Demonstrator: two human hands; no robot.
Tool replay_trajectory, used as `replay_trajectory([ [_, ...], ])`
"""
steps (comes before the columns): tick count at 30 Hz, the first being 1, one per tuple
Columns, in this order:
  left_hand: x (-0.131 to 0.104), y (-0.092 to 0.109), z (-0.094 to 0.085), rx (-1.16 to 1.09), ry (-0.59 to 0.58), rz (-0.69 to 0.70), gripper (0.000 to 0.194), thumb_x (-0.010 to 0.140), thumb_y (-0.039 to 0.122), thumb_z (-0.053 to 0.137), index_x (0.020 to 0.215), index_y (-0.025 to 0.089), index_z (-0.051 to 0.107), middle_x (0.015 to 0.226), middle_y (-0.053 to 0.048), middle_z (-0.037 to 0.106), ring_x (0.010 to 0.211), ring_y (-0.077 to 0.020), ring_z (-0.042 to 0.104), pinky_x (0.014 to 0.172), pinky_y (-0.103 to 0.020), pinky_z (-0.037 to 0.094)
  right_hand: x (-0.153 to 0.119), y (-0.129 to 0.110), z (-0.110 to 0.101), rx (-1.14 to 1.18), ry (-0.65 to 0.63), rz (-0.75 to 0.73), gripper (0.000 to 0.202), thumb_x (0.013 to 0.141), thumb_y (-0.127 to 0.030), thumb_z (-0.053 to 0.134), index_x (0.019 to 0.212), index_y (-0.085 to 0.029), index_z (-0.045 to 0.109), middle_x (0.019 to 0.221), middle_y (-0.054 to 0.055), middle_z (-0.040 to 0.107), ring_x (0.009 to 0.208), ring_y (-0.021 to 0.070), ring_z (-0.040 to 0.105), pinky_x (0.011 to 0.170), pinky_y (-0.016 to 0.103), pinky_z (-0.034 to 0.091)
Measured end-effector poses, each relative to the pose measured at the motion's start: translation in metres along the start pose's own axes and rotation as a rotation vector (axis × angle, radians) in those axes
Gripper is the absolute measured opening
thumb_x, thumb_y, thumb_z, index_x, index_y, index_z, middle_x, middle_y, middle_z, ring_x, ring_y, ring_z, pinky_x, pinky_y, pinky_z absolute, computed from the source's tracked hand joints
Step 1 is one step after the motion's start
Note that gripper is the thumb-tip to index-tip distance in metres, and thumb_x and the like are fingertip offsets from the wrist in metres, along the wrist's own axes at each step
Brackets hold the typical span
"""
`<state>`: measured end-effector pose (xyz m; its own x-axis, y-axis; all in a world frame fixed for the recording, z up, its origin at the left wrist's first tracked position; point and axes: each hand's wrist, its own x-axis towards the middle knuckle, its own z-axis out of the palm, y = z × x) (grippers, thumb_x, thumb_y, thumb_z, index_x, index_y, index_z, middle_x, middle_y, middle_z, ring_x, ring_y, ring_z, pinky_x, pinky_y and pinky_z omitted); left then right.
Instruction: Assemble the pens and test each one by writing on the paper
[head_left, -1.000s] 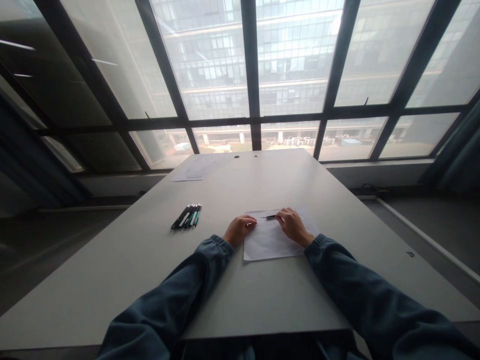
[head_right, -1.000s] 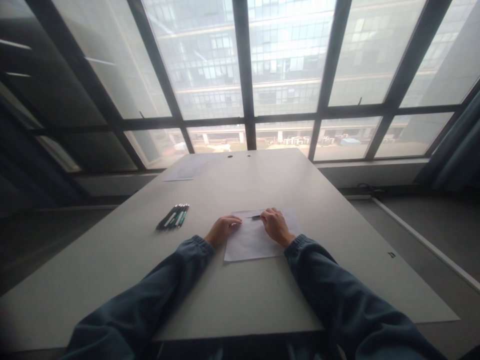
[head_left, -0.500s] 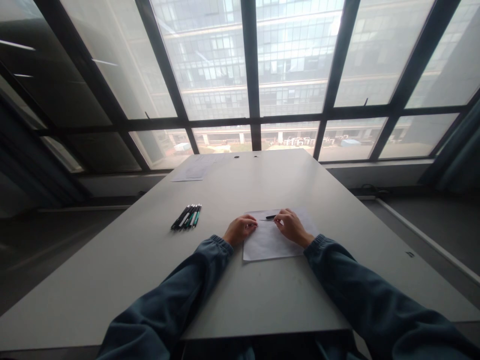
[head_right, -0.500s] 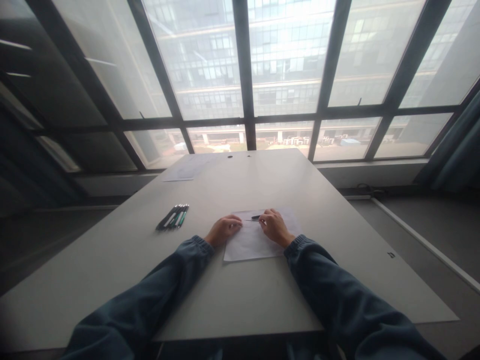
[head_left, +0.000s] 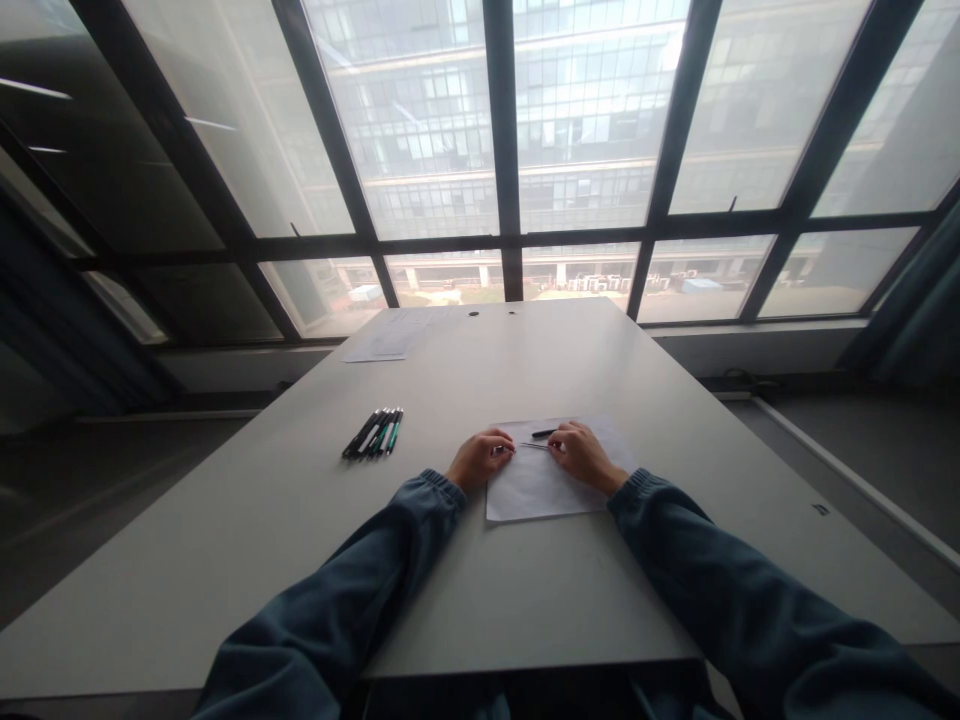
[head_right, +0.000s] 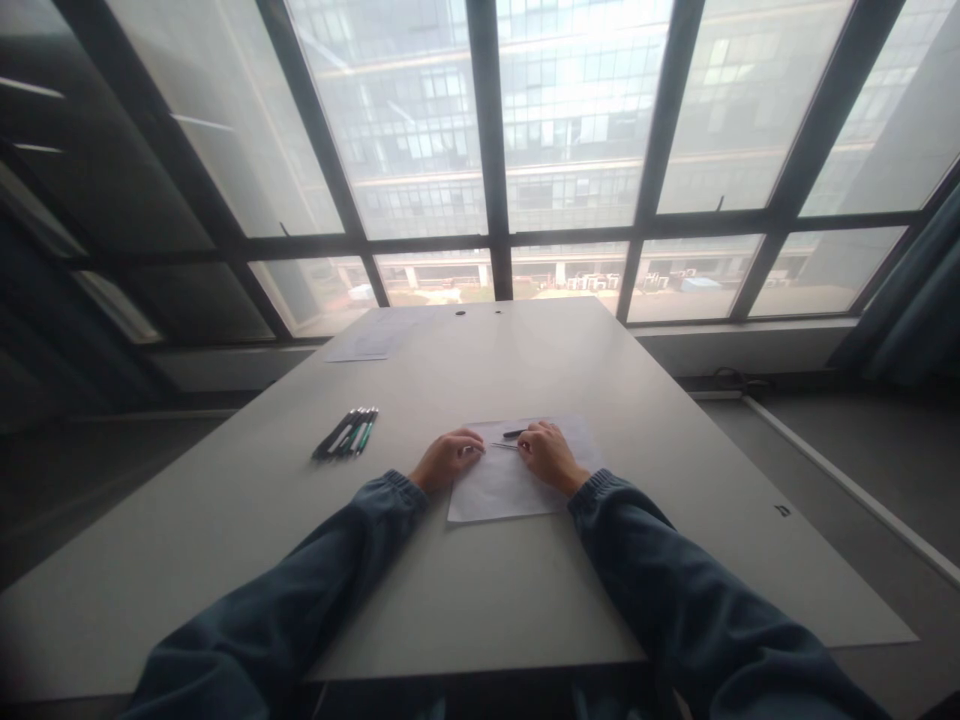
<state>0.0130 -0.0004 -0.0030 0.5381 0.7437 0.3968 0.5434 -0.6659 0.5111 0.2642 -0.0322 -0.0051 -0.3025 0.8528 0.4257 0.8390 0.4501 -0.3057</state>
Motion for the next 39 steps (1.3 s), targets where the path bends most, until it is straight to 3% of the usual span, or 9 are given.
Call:
replay_trajectory([
  [39,0.0011,0.0004,-0.0015,-0.030,-0.019,-0.008,0.010,0.083,0.027,0.068,0.083,0.019,0.073,0.100,-0.004,0.070,0.067,-0.0114,0.056,0.067,-0.024,0.047,0.0007,-0.0022,-0.0033,0.014,-0.014,0.010,0.013,0.088,-0.019,0.063,0.084,-0.020,0.074,0.084,0.004,0.068,0.085,0.0183,0.058,0.082,0.029,0.040],
])
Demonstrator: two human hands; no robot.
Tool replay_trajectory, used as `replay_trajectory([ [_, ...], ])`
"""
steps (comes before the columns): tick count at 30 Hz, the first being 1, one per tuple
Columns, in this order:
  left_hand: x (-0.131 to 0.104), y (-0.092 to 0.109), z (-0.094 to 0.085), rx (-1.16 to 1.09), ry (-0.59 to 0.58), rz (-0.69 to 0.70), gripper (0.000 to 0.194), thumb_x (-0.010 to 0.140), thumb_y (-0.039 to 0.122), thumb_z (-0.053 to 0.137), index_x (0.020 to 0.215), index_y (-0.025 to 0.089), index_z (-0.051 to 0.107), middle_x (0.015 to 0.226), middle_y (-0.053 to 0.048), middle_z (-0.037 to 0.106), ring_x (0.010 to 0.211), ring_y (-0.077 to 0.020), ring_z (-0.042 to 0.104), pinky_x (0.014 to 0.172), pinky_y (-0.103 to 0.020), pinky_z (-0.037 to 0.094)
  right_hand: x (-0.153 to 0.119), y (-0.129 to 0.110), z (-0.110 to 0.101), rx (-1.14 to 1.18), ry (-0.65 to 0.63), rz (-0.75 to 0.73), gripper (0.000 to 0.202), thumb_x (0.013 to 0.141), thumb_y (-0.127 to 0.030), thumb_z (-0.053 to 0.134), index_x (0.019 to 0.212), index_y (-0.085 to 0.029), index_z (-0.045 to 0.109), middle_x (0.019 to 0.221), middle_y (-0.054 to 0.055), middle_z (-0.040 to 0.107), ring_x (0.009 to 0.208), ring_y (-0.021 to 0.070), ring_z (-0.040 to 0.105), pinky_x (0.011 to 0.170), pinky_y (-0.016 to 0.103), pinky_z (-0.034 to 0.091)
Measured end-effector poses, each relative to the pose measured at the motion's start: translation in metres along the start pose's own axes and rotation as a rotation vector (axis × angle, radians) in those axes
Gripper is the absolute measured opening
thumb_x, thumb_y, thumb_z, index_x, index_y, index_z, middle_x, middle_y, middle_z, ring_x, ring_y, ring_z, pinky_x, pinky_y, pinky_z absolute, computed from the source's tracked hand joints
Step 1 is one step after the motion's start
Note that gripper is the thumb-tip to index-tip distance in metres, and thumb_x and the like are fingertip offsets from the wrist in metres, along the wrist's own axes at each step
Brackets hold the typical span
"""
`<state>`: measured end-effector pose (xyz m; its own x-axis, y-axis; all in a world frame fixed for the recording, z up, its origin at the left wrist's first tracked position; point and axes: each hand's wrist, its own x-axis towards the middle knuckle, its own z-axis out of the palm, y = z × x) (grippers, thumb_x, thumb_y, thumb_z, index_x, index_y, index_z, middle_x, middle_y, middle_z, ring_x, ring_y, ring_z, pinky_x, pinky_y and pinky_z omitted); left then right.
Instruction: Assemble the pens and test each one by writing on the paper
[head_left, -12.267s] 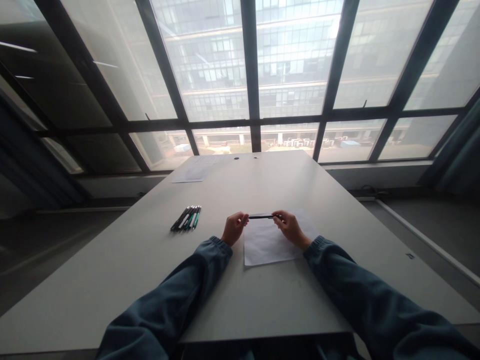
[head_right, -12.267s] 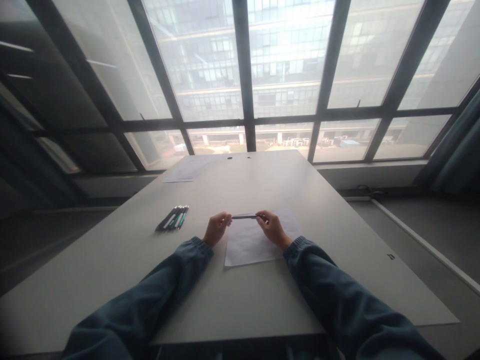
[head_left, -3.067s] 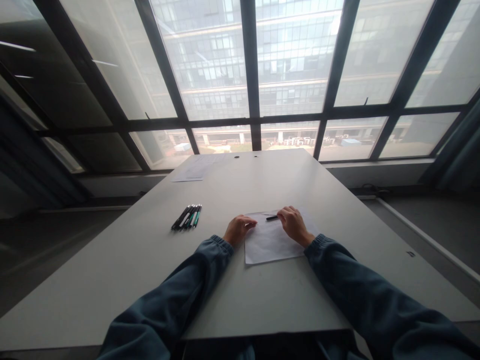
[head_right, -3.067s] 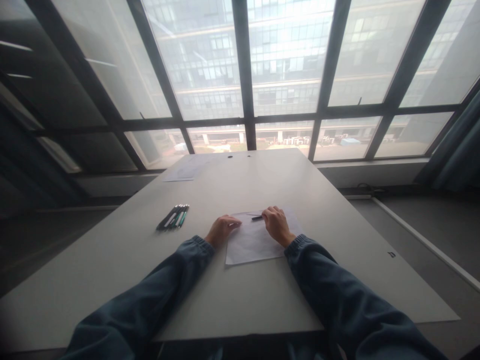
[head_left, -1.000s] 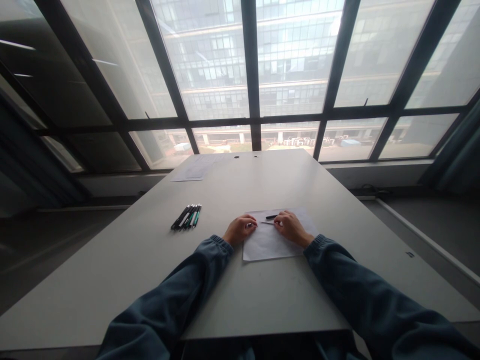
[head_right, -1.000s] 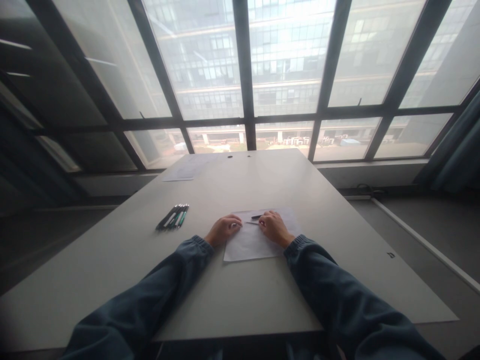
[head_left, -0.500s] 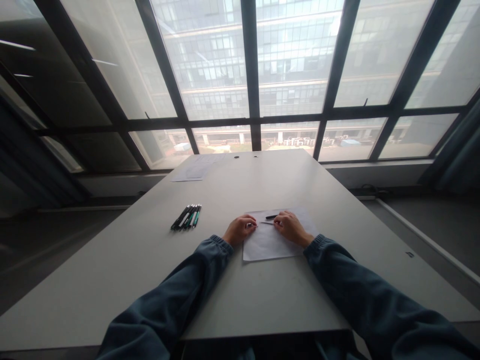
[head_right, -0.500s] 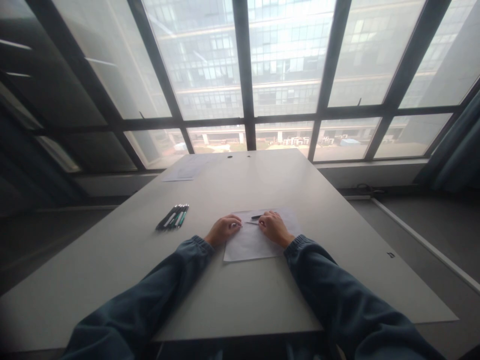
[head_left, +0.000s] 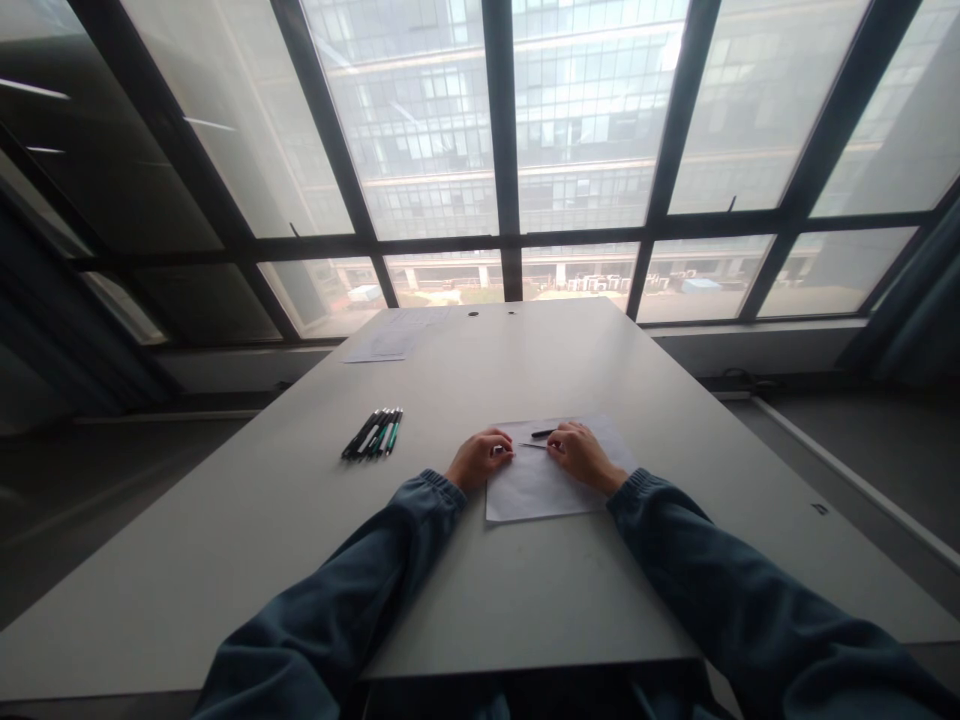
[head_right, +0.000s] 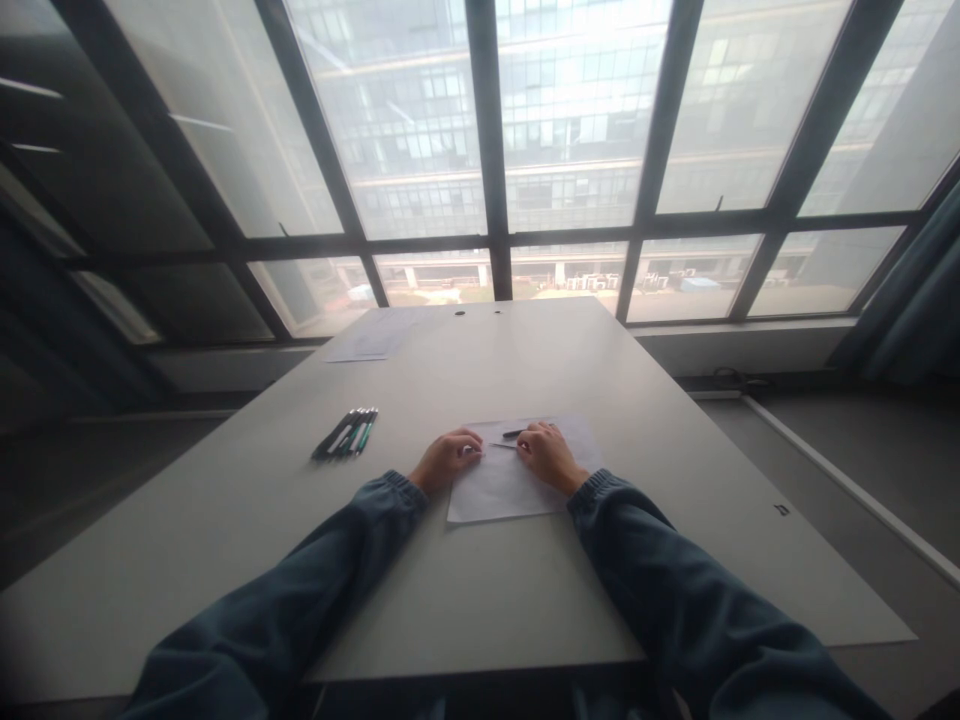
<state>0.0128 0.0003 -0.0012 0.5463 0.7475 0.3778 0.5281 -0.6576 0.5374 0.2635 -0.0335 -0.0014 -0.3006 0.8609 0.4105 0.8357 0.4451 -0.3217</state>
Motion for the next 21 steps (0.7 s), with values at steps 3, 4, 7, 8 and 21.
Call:
replay_trajectory([
  [3,0.0001,-0.0005,0.0005,0.007,-0.004,0.001,0.009,0.084,0.024,0.066,0.084,0.019,0.073,0.100,-0.004,0.070,0.067,-0.0113,0.056,0.068,-0.024,0.047,0.0003,-0.0003,0.0000,-0.004,-0.007,0.000,0.013,0.089,-0.019,0.063,0.083,-0.019,0.074,0.084,0.005,0.068,0.085,0.0182,0.058,0.081,0.028,0.040],
  [4,0.0001,-0.0007,0.0008,0.009,-0.003,0.001,0.009,0.084,0.024,0.066,0.083,0.019,0.073,0.100,-0.003,0.070,0.067,-0.0112,0.056,0.069,-0.024,0.047,0.0004,-0.0003,0.0001,-0.005,-0.010,0.001,0.013,0.089,-0.019,0.063,0.083,-0.019,0.074,0.084,0.005,0.068,0.085,0.0183,0.058,0.081,0.028,0.039],
  [7,0.0000,-0.0021,0.0020,0.010,0.002,-0.003,0.008,0.084,0.023,0.066,0.083,0.019,0.073,0.100,-0.002,0.070,0.067,-0.0111,0.056,0.069,-0.024,0.047,0.0006,0.0000,0.0006,-0.010,-0.018,0.003,0.013,0.089,-0.018,0.063,0.082,-0.019,0.074,0.084,0.005,0.068,0.085,0.0186,0.058,0.080,0.028,0.039],
  [8,-0.0001,-0.0028,0.0024,0.009,0.005,-0.005,0.007,0.084,0.023,0.066,0.083,0.020,0.073,0.101,-0.002,0.070,0.067,-0.0112,0.056,0.069,-0.024,0.047,0.0006,0.0002,0.0009,-0.010,-0.019,0.003,0.013,0.089,-0.018,0.063,0.082,-0.019,0.074,0.085,0.005,0.068,0.085,0.0188,0.058,0.080,0.028,0.039],
  [21,0.0005,-0.0045,0.0025,0.007,0.010,0.013,0.007,0.084,0.021,0.066,0.083,0.019,0.072,0.102,-0.003,0.070,0.067,-0.0114,0.057,0.069,-0.025,0.048,0.0005,0.0052,0.0074,0.004,0.007,-0.031,0.012,0.088,-0.016,0.062,0.082,-0.018,0.072,0.085,0.006,0.068,0.083,0.0193,0.058,0.078,0.029,0.040],
])
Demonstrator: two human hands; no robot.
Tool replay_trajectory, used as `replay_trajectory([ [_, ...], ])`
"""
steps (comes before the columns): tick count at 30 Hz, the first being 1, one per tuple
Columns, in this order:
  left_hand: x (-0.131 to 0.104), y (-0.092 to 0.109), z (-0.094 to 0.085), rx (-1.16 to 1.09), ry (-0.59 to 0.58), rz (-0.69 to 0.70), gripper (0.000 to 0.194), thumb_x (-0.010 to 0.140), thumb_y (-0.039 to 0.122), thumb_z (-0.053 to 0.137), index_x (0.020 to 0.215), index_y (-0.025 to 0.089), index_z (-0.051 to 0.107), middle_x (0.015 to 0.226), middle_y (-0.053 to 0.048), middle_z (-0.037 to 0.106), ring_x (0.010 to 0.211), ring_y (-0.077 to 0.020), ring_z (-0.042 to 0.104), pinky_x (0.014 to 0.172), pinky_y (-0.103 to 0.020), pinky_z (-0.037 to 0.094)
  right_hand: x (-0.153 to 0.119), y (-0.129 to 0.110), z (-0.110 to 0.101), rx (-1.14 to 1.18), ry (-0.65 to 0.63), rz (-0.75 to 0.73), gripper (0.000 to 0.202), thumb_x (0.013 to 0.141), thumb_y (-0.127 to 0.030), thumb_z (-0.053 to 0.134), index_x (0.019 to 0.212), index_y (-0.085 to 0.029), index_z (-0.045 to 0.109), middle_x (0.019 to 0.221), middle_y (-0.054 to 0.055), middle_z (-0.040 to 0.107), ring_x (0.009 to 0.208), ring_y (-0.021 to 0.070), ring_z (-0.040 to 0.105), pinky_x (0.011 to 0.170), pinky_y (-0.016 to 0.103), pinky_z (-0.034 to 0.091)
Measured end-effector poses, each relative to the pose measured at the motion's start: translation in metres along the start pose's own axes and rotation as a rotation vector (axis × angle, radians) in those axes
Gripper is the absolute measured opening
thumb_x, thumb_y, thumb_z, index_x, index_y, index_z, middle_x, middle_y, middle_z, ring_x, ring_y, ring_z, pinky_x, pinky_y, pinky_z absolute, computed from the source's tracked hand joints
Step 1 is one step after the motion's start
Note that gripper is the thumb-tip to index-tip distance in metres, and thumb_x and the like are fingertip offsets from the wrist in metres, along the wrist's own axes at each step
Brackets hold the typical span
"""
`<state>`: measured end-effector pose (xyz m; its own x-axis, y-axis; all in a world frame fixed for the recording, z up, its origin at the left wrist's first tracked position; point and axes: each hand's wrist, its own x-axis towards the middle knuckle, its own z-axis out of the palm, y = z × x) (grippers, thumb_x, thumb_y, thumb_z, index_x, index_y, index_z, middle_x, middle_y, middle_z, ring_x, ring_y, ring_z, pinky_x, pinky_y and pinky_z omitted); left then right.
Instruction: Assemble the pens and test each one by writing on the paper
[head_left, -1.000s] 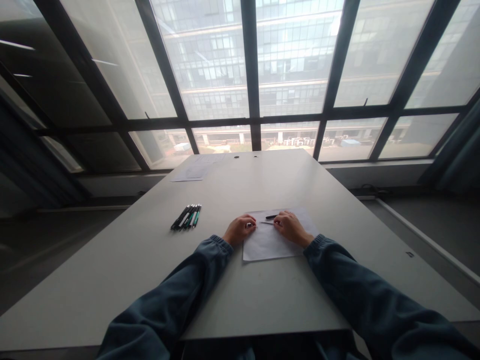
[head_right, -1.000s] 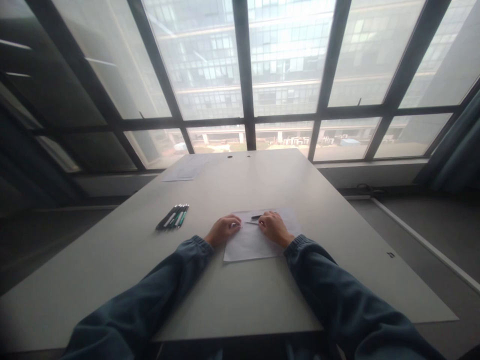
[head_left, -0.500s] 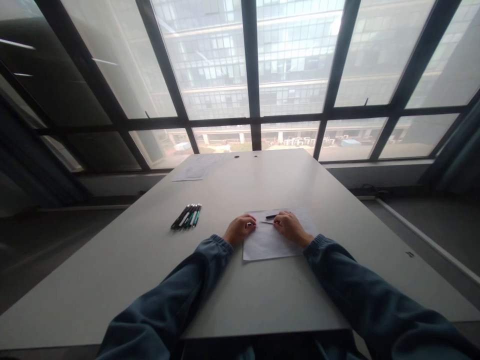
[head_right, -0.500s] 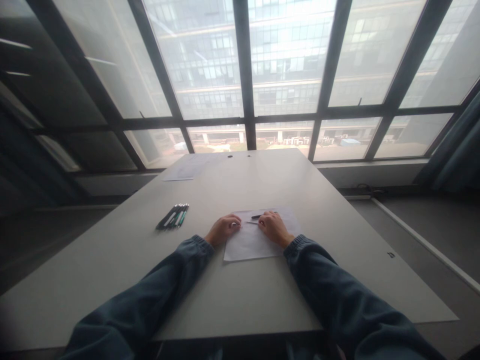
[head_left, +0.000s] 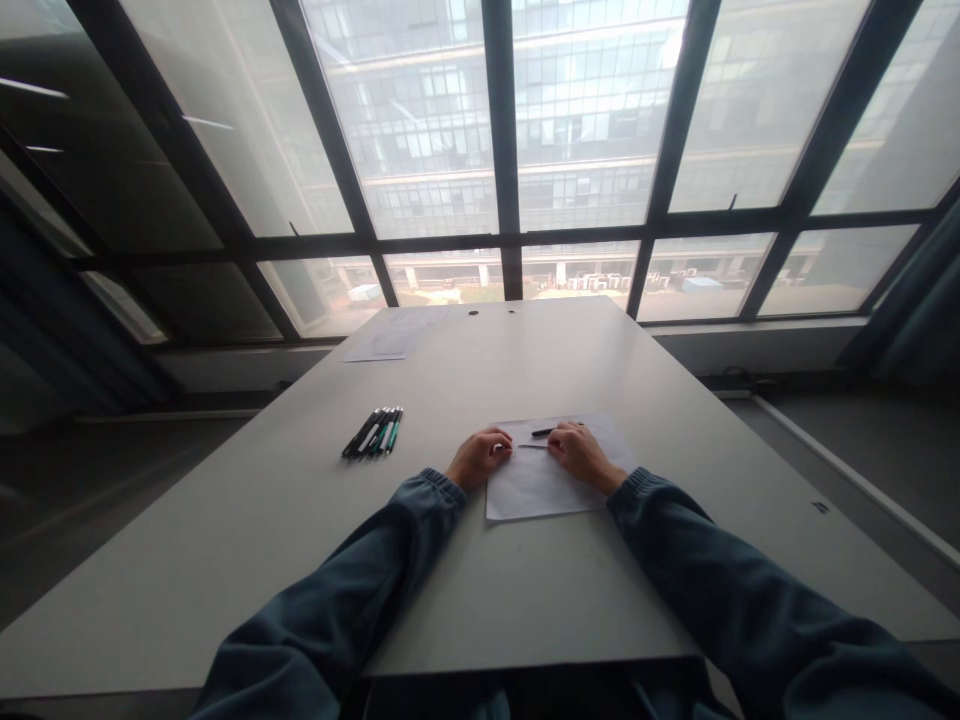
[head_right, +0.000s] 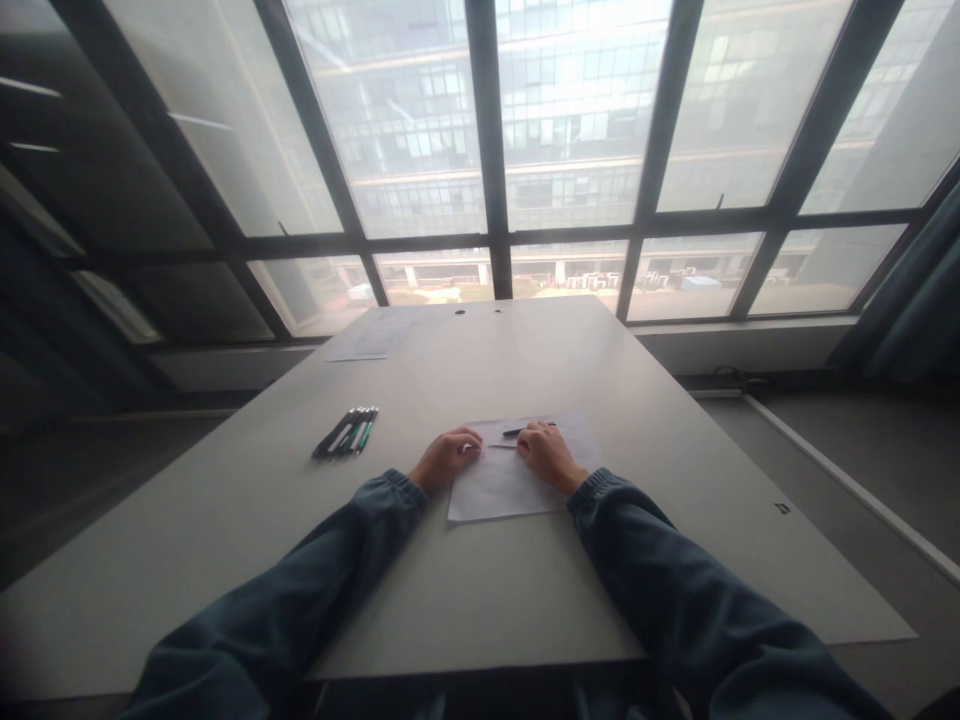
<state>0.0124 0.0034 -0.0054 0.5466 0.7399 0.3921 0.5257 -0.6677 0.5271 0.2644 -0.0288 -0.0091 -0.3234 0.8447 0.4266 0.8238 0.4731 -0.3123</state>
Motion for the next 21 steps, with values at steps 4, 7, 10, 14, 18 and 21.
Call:
replay_trajectory([
  [4,0.0003,0.0000,-0.0002,0.005,0.036,0.030,0.009,0.087,0.023,0.064,0.084,0.018,0.071,0.102,-0.005,0.070,0.068,-0.0121,0.057,0.069,-0.026,0.048,0.0001,0.0009,0.0019,-0.016,-0.009,-0.004,0.011,0.089,-0.016,0.062,0.082,-0.018,0.070,0.087,0.007,0.067,0.086,0.0202,0.058,0.078,0.029,0.040],
  [7,0.0004,-0.0003,-0.0008,0.051,0.095,0.041,0.009,0.089,0.023,0.063,0.088,0.019,0.070,0.097,-0.004,0.071,0.072,-0.0143,0.058,0.073,-0.028,0.048,-0.0001,0.0015,0.0028,-0.012,-0.011,-0.001,0.011,0.090,-0.016,0.061,0.082,-0.017,0.068,0.088,0.007,0.067,0.087,0.0202,0.058,0.078,0.029,0.040],
  [10,0.0003,-0.0002,-0.0014,0.092,0.138,0.006,0.007,0.089,0.023,0.063,0.089,0.020,0.070,0.084,-0.002,0.070,0.072,-0.0154,0.057,0.074,-0.029,0.047,-0.0004,0.0008,0.0023,0.011,0.025,0.010,0.010,0.092,-0.015,0.059,0.084,-0.017,0.065,0.089,0.007,0.066,0.086,0.0192,0.058,0.078,0.028,0.040],
  [14,-0.0001,0.0015,-0.0018,0.055,0.182,-0.019,0.007,0.089,0.023,0.064,0.088,0.019,0.070,0.074,-0.001,0.067,0.071,-0.0152,0.058,0.074,-0.028,0.047,-0.0006,-0.0021,0.0005,0.060,0.080,0.002,0.010,0.095,-0.017,0.055,0.086,-0.018,0.061,0.088,0.006,0.066,0.082,0.0180,0.058,0.075,0.027,0.040],
  [18,0.0000,0.0034,-0.0020,-0.001,0.206,0.006,0.005,0.089,0.021,0.065,0.087,0.019,0.069,0.076,-0.001,0.066,0.071,-0.0140,0.059,0.074,-0.027,0.048,-0.0007,-0.0049,-0.0009,0.102,0.084,-0.023,0.012,0.096,-0.018,0.055,0.085,-0.018,0.061,0.085,0.005,0.066,0.079,0.0178,0.058,0.073,0.027,0.040],
  [21,0.0002,0.0038,-0.0019,-0.018,0.207,0.024,0.006,0.088,0.021,0.065,0.086,0.019,0.070,0.078,-0.001,0.067,0.072,-0.0140,0.059,0.072,-0.027,0.048,-0.0010,-0.0058,-0.0016,0.117,0.087,-0.040,0.013,0.096,-0.019,0.055,0.085,-0.018,0.061,0.085,0.005,0.067,0.079,0.0180,0.059,0.074,0.027,0.041],
])
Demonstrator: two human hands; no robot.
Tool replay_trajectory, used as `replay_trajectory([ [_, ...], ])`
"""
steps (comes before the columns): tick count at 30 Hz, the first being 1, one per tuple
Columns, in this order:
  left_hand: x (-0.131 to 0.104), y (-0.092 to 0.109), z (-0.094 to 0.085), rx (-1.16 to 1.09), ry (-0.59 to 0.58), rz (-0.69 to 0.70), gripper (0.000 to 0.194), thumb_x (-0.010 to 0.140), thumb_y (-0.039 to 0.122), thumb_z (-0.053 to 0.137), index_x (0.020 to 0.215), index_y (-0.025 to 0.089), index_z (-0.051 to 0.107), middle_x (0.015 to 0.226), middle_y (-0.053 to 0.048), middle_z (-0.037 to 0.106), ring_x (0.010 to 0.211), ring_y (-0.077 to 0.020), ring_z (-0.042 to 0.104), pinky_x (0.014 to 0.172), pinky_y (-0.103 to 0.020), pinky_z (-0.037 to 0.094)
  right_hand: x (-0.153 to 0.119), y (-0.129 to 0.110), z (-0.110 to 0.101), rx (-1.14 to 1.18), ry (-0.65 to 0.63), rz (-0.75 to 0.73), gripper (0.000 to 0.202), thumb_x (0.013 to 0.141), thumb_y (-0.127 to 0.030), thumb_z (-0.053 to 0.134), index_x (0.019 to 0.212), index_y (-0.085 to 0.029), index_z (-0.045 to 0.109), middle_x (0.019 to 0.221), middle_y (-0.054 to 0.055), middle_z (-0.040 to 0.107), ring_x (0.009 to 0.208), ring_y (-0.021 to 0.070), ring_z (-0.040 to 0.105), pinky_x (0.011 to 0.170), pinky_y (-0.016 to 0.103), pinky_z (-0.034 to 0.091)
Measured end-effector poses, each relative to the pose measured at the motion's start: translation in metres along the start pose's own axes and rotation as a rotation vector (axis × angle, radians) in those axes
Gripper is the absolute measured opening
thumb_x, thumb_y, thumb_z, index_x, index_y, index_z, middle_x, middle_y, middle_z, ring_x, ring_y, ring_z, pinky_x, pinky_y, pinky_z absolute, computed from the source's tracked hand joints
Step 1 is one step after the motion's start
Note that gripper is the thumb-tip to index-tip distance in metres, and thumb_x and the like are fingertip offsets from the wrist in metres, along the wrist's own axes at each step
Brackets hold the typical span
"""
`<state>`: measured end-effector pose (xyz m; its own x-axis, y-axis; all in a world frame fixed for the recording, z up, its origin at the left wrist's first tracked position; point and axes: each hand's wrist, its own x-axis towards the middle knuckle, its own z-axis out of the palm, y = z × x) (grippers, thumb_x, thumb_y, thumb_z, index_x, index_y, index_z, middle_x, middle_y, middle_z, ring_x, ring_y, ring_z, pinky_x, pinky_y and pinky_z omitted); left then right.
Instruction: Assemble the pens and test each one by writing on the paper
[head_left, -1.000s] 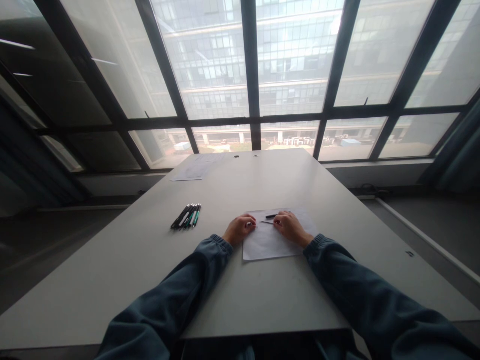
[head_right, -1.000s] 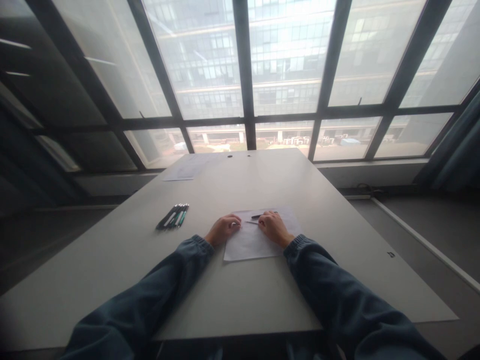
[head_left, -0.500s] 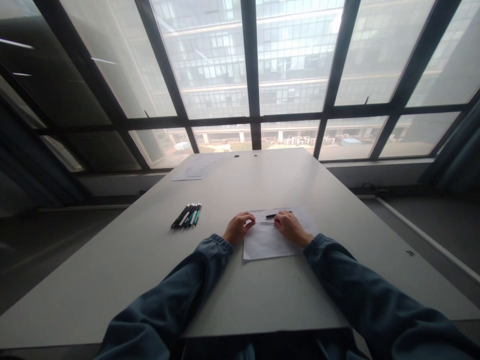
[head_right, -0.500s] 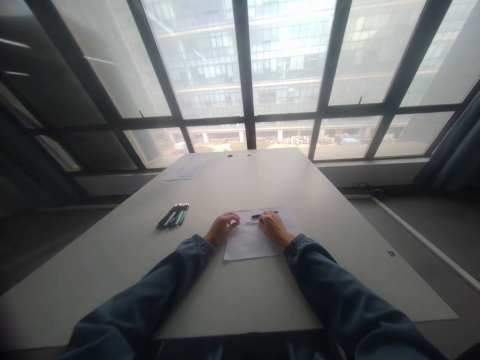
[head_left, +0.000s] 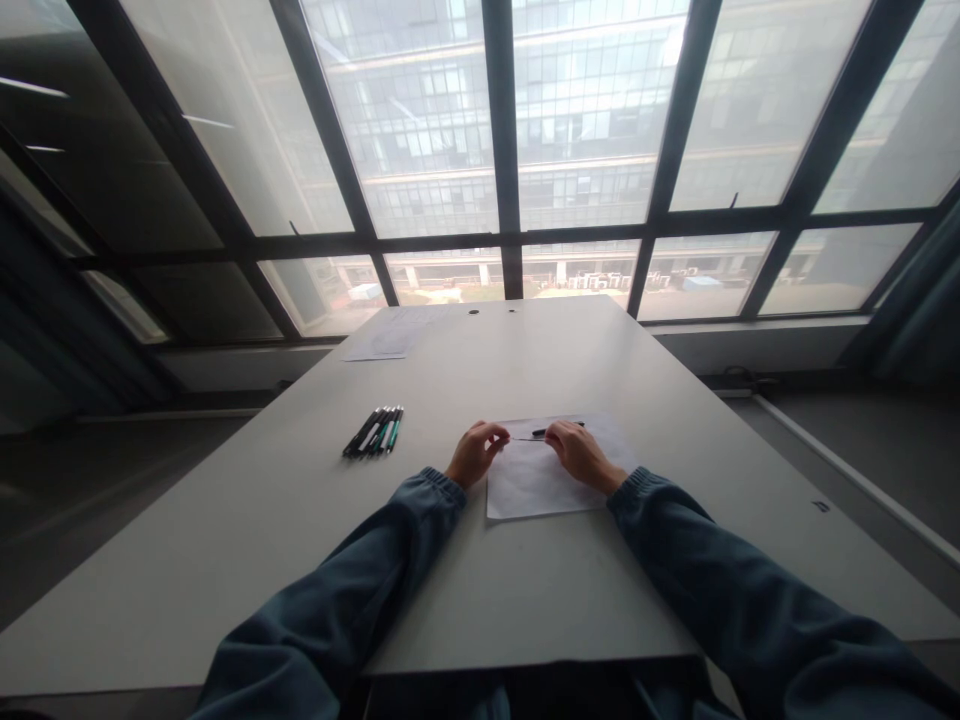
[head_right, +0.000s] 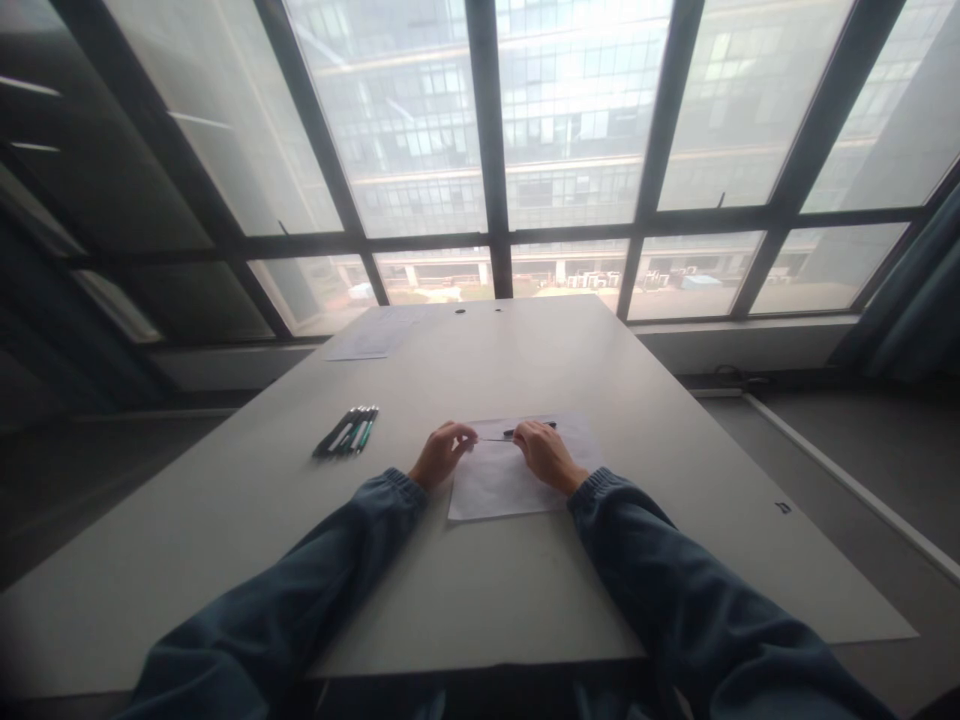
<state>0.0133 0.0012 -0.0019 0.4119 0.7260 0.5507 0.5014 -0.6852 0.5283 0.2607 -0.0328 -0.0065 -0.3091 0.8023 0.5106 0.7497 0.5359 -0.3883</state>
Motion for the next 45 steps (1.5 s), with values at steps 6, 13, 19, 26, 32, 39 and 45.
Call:
replay_trajectory([
  [6,0.000,0.000,0.000,-0.011,-0.007,0.003,0.007,0.089,0.022,0.064,0.087,0.019,0.070,0.080,-0.002,0.068,0.074,-0.0144,0.059,0.071,-0.027,0.049,0.000,0.000,0.000,0.012,0.006,-0.004,0.013,0.096,-0.019,0.055,0.085,-0.018,0.061,0.085,0.005,0.067,0.080,0.0179,0.059,0.075,0.027,0.041],
  [13,0.000,0.001,-0.001,-0.011,-0.017,-0.015,0.008,0.089,0.022,0.064,0.087,0.018,0.070,0.080,-0.003,0.068,0.074,-0.0147,0.059,0.072,-0.028,0.050,0.000,0.000,-0.001,0.020,0.010,-0.002,0.012,0.095,-0.017,0.054,0.085,-0.018,0.061,0.085,0.005,0.066,0.080,0.0178,0.059,0.076,0.027,0.042],
  [19,0.000,0.003,-0.001,-0.004,-0.020,-0.004,0.006,0.088,0.020,0.064,0.086,0.018,0.070,0.082,-0.002,0.069,0.073,-0.0143,0.060,0.072,-0.027,0.050,0.000,-0.001,-0.002,0.013,-0.005,0.005,0.013,0.095,-0.018,0.055,0.085,-0.018,0.062,0.086,0.006,0.067,0.081,0.0180,0.059,0.076,0.028,0.042],
  [26,0.000,0.004,-0.002,0.011,-0.034,0.046,0.005,0.086,0.024,0.069,0.085,0.019,0.069,0.083,-0.002,0.069,0.075,-0.0146,0.059,0.075,-0.029,0.050,0.000,-0.002,-0.002,0.058,-0.006,-0.043,0.012,0.094,-0.016,0.057,0.085,-0.018,0.064,0.084,0.005,0.066,0.081,0.0176,0.059,0.076,0.027,0.043],
  [32,0.000,0.004,-0.002,0.019,-0.061,0.066,0.005,0.085,0.024,0.070,0.086,0.019,0.069,0.083,-0.002,0.069,0.075,-0.0148,0.059,0.075,-0.029,0.050,0.000,-0.007,-0.004,0.126,-0.022,-0.120,0.009,0.092,-0.013,0.060,0.089,-0.019,0.067,0.088,0.005,0.066,0.082,0.0168,0.059,0.076,0.027,0.044],
  [39,-0.001,0.007,-0.001,0.002,-0.051,0.088,0.008,0.087,0.027,0.068,0.090,0.020,0.071,0.081,-0.003,0.068,0.073,-0.0140,0.059,0.074,-0.028,0.052,0.000,-0.011,-0.005,0.140,-0.047,-0.141,0.004,0.089,-0.017,0.066,0.090,-0.019,0.068,0.085,0.005,0.066,0.079,0.0167,0.059,0.073,0.027,0.045],
  [45,-0.002,0.007,0.001,-0.011,-0.036,0.077,0.013,0.089,0.029,0.066,0.095,0.020,0.072,0.081,-0.003,0.067,0.071,-0.0126,0.060,0.073,-0.027,0.052,-0.001,-0.013,-0.006,0.135,-0.036,-0.139,0.007,0.091,-0.020,0.063,0.086,-0.019,0.068,0.083,0.004,0.066,0.076,0.0163,0.059,0.072,0.027,0.045],
])
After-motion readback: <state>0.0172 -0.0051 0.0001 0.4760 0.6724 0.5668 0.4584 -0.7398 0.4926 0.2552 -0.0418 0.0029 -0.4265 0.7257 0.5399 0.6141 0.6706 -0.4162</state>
